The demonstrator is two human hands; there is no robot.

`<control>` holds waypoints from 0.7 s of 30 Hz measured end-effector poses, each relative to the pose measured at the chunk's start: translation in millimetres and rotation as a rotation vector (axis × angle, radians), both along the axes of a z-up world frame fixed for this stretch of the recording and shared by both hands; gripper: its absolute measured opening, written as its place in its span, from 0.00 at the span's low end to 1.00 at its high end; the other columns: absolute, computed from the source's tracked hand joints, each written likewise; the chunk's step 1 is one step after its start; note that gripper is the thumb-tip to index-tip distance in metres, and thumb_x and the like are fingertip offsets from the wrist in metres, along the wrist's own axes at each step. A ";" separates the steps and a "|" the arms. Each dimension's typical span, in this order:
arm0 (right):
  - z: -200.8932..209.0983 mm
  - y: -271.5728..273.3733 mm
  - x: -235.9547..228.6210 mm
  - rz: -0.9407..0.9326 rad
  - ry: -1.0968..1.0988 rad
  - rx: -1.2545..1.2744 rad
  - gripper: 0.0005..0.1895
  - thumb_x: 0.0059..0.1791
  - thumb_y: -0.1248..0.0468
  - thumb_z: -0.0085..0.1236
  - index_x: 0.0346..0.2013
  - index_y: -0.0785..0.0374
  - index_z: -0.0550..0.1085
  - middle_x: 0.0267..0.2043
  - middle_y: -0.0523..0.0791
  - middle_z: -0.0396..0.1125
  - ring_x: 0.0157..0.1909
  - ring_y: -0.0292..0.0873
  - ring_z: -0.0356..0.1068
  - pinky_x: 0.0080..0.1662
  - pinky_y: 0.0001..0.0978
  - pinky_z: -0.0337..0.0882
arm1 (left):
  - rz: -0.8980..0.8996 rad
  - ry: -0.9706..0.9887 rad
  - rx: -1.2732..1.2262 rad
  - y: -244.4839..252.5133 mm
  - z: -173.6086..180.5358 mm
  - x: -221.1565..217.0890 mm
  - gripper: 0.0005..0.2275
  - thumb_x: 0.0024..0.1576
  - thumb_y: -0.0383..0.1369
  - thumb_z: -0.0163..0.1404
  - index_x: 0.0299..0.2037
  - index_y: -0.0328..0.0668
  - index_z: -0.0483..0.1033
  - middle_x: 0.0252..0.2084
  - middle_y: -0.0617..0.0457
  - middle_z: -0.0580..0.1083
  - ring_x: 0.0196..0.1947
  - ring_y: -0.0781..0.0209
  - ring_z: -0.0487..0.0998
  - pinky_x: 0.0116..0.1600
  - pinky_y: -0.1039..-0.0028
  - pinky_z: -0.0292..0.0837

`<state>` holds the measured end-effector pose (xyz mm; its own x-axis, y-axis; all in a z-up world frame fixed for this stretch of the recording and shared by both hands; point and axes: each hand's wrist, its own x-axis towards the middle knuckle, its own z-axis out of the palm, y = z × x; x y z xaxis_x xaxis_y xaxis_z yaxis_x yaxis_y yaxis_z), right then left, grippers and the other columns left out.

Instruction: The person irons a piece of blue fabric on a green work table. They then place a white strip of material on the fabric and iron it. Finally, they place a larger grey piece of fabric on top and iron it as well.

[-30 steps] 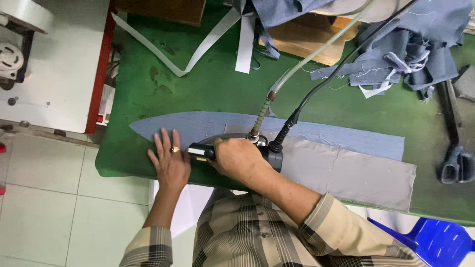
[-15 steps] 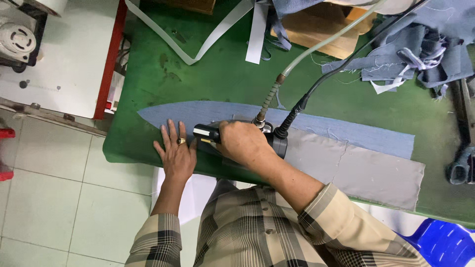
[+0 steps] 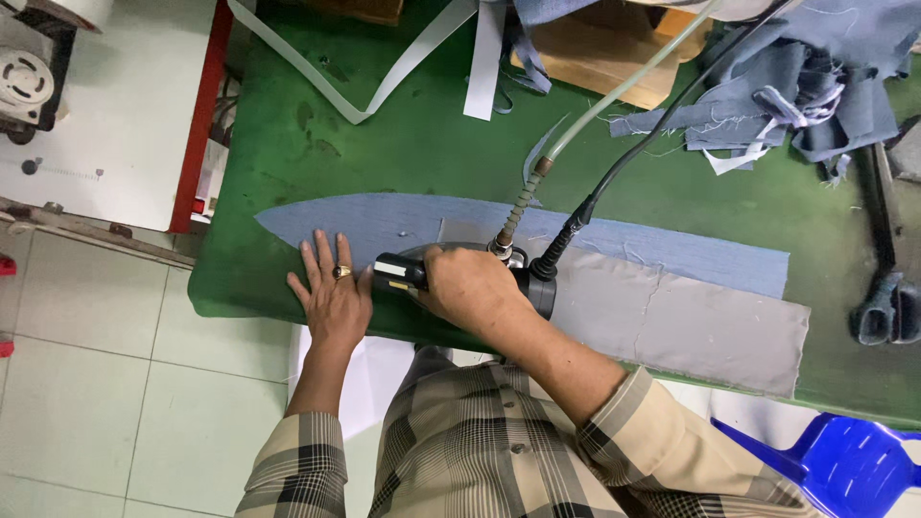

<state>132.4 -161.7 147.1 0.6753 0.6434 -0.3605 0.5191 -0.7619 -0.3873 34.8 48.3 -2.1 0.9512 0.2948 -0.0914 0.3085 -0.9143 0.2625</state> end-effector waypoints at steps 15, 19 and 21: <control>17.2 -16.2 -8.4 -0.017 0.063 0.016 0.21 0.48 0.50 0.60 0.41 0.67 0.76 0.32 0.56 0.75 0.37 0.60 0.79 0.39 0.54 0.78 | 0.010 0.082 -0.021 -0.2 4.6 0.6 0.31 0.67 0.53 0.30 0.77 0.47 0.46 0.81 0.42 0.38 0.79 0.37 0.34 0.71 0.28 0.31; 18.5 -18.5 -9.8 -0.015 0.077 0.004 0.21 0.49 0.50 0.59 0.41 0.67 0.76 0.33 0.56 0.75 0.38 0.60 0.79 0.40 0.54 0.78 | -0.013 0.067 -0.026 0.2 7.7 1.1 0.31 0.68 0.52 0.30 0.77 0.45 0.47 0.80 0.38 0.40 0.79 0.35 0.35 0.70 0.29 0.31; 15.1 -19.1 -12.7 -0.016 0.086 -0.003 0.22 0.48 0.49 0.59 0.41 0.67 0.76 0.33 0.56 0.75 0.38 0.60 0.78 0.40 0.55 0.78 | -0.002 0.074 -0.023 -0.8 8.8 0.9 0.31 0.67 0.51 0.33 0.77 0.46 0.47 0.81 0.40 0.39 0.79 0.36 0.34 0.70 0.28 0.31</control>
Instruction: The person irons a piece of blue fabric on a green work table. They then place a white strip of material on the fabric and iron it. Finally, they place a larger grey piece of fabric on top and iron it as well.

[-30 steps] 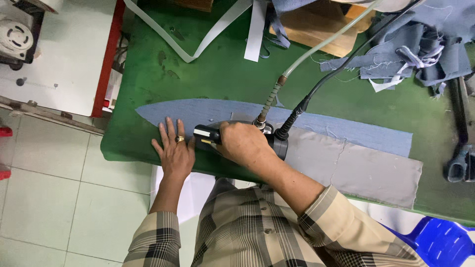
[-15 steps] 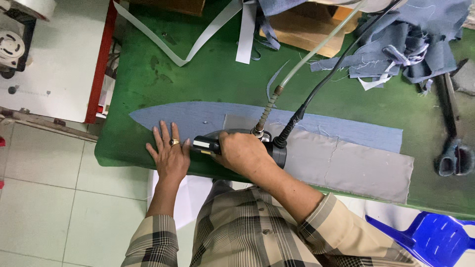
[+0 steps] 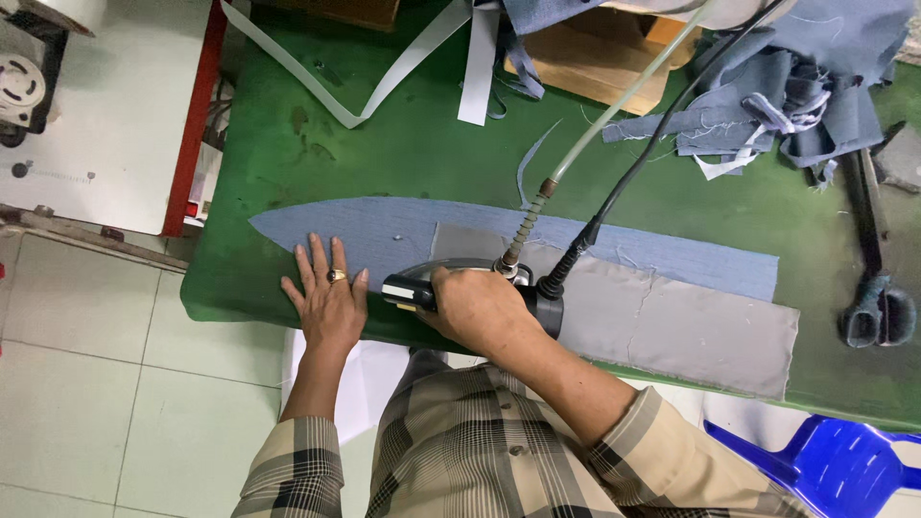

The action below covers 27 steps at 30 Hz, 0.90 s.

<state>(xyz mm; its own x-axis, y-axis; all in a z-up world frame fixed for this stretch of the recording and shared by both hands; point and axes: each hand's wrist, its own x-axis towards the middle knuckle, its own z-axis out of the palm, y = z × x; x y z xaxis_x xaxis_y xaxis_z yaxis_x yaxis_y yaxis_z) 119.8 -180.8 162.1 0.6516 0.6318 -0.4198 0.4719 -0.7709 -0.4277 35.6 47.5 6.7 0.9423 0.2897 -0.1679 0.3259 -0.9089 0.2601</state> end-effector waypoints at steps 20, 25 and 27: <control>-4.2 -2.7 10.3 -0.079 -0.020 -0.051 0.20 0.48 0.47 0.59 0.38 0.63 0.75 0.32 0.54 0.76 0.37 0.59 0.79 0.39 0.53 0.78 | 0.026 -0.249 -0.128 -29.8 11.6 -15.2 0.24 0.66 0.41 0.43 0.69 0.38 0.62 0.77 0.35 0.50 0.77 0.33 0.47 0.69 0.30 0.46; -31.0 -0.8 19.5 -0.084 -0.033 -0.079 0.22 0.46 0.45 0.59 0.39 0.61 0.73 0.32 0.53 0.76 0.38 0.59 0.79 0.40 0.55 0.78 | -0.142 -0.636 -0.193 -68.4 -16.3 -48.0 0.15 0.58 0.32 0.55 0.56 0.40 0.78 0.56 0.42 0.72 0.57 0.38 0.75 0.60 0.51 0.71; -30.8 0.3 20.4 -0.057 -0.128 -0.113 0.16 0.45 0.48 0.55 0.36 0.57 0.73 0.28 0.49 0.75 0.34 0.54 0.79 0.36 0.50 0.78 | -0.057 -0.521 -0.184 -81.5 -14.9 -56.0 0.14 0.57 0.39 0.57 0.51 0.48 0.80 0.46 0.54 0.72 0.46 0.50 0.76 0.51 0.59 0.73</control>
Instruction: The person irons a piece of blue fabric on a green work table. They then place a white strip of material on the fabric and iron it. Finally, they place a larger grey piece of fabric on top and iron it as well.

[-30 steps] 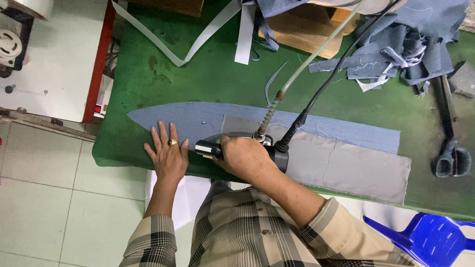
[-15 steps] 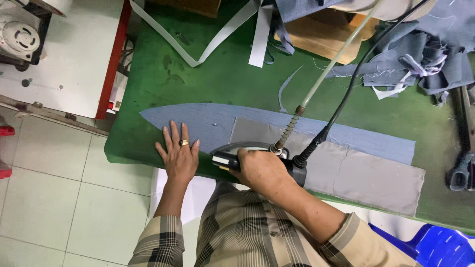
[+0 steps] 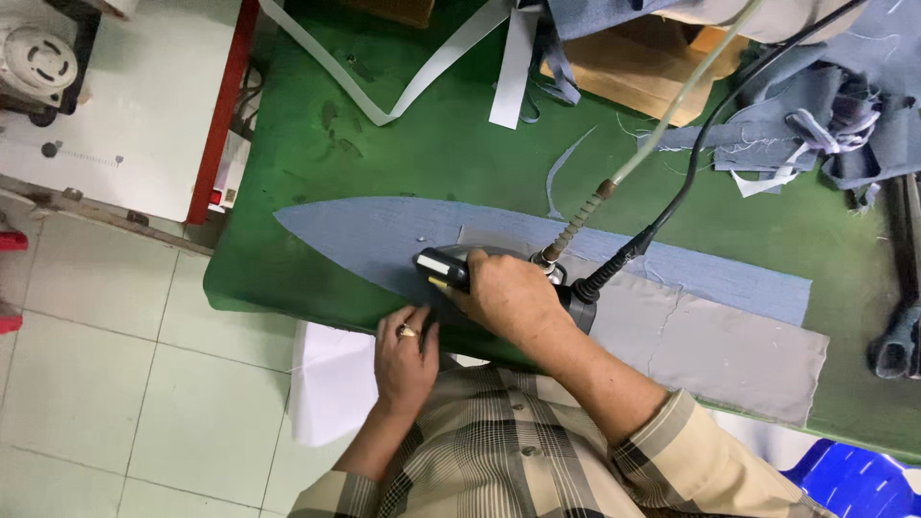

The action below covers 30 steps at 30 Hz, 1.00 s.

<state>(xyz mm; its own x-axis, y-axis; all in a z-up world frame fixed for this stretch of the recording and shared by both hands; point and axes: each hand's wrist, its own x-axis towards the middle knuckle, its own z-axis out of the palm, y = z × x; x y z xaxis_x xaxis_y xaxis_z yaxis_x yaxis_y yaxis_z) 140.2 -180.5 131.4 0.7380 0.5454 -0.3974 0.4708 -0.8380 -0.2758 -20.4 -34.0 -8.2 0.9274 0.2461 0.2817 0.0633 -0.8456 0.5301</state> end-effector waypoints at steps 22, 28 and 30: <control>39.5 -31.3 -15.7 -0.200 0.207 -0.111 0.25 0.46 0.43 0.55 0.46 0.60 0.73 0.41 0.55 0.76 0.47 0.60 0.78 0.48 0.57 0.77 | 0.114 0.013 -0.028 -32.5 -1.6 13.2 0.02 0.54 0.31 0.57 0.33 0.48 0.76 0.36 0.54 0.72 0.37 0.48 0.77 0.41 0.62 0.72; 36.5 -51.5 -26.9 -0.167 0.192 -0.151 0.24 0.45 0.43 0.58 0.44 0.58 0.75 0.38 0.54 0.77 0.45 0.58 0.79 0.46 0.55 0.77 | -0.031 -0.106 -0.012 -35.1 -5.2 14.8 0.02 0.53 0.28 0.56 0.33 0.48 0.77 0.28 0.53 0.74 0.34 0.52 0.78 0.42 0.65 0.74; 38.2 -57.0 -30.6 -0.142 0.183 -0.144 0.24 0.45 0.44 0.59 0.45 0.59 0.74 0.37 0.55 0.77 0.44 0.59 0.79 0.46 0.56 0.77 | -0.121 -0.151 -0.009 -35.0 11.3 16.9 0.05 0.51 0.23 0.55 0.35 0.44 0.76 0.32 0.51 0.73 0.35 0.49 0.77 0.41 0.62 0.73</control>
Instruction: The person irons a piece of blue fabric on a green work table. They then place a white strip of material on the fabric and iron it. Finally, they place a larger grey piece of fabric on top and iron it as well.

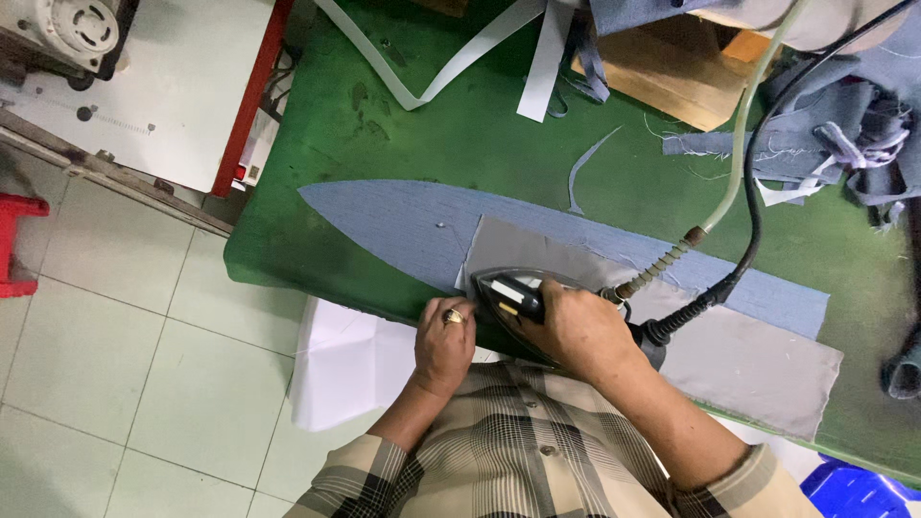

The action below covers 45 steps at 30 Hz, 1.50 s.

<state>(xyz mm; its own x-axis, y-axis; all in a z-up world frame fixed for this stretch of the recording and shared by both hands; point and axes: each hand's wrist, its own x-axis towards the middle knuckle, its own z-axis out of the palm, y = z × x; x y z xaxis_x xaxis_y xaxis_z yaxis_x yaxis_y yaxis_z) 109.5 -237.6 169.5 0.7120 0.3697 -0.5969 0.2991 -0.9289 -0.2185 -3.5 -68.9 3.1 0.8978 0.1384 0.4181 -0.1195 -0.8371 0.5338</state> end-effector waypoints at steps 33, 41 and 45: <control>-12.7 57.7 8.0 0.142 -0.060 0.134 0.21 0.46 0.46 0.59 0.39 0.61 0.74 0.33 0.53 0.76 0.40 0.58 0.79 0.40 0.54 0.78 | 0.117 0.483 0.189 68.1 1.7 19.7 0.30 0.60 0.34 0.42 0.75 0.39 0.52 0.78 0.37 0.49 0.78 0.37 0.45 0.69 0.29 0.38; -16.1 63.9 13.8 0.142 -0.074 0.180 0.22 0.46 0.46 0.58 0.39 0.61 0.74 0.33 0.54 0.75 0.39 0.59 0.78 0.40 0.54 0.78 | 0.120 0.587 0.199 72.8 -11.4 20.4 0.32 0.59 0.39 0.41 0.76 0.43 0.50 0.80 0.41 0.44 0.79 0.43 0.40 0.70 0.29 0.35; -30.8 63.8 16.9 0.153 -0.077 0.205 0.19 0.45 0.49 0.57 0.38 0.62 0.73 0.31 0.54 0.75 0.37 0.60 0.78 0.39 0.55 0.77 | 0.175 0.641 0.149 77.2 -4.4 24.8 0.36 0.56 0.44 0.46 0.76 0.41 0.50 0.80 0.37 0.40 0.79 0.38 0.37 0.70 0.27 0.37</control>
